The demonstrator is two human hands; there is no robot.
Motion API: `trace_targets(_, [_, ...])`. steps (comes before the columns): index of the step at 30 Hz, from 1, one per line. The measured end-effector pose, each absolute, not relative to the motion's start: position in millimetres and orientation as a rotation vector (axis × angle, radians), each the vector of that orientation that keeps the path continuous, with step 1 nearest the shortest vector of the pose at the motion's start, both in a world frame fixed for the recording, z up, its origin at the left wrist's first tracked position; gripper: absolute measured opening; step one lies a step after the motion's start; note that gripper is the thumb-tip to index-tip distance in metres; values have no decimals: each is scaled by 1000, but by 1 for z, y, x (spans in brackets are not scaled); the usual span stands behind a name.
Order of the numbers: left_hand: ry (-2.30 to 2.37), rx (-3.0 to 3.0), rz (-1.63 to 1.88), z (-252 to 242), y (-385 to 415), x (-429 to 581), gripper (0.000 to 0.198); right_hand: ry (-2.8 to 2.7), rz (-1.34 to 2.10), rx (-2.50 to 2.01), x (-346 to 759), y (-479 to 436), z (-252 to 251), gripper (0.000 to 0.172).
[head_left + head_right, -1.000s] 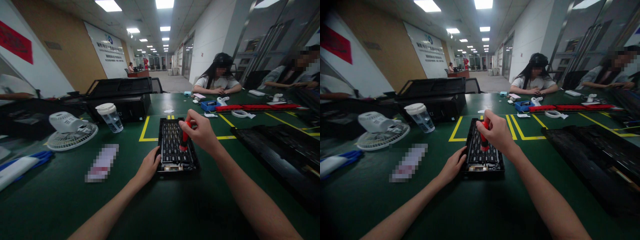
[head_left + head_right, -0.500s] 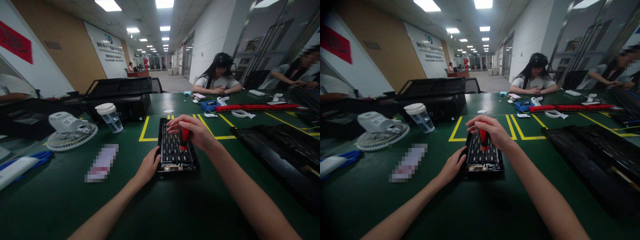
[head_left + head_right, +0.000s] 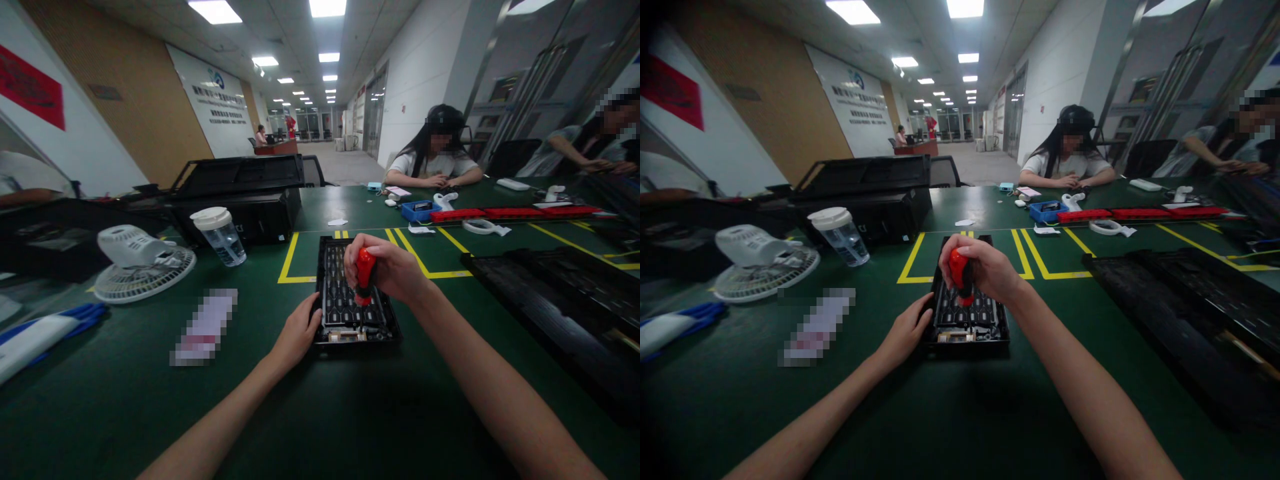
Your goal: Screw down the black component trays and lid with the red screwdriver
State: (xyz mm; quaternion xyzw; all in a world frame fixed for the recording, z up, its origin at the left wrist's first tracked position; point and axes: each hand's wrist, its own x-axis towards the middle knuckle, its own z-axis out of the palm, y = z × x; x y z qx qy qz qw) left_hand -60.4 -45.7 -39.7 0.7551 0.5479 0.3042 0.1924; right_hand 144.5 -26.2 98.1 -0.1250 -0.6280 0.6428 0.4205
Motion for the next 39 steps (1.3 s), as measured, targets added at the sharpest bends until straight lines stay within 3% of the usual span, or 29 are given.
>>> trace_targets(39, [1531, 2123, 830, -42, -45, -61, 45, -1641, 1729, -233, 163, -18, 98, 10])
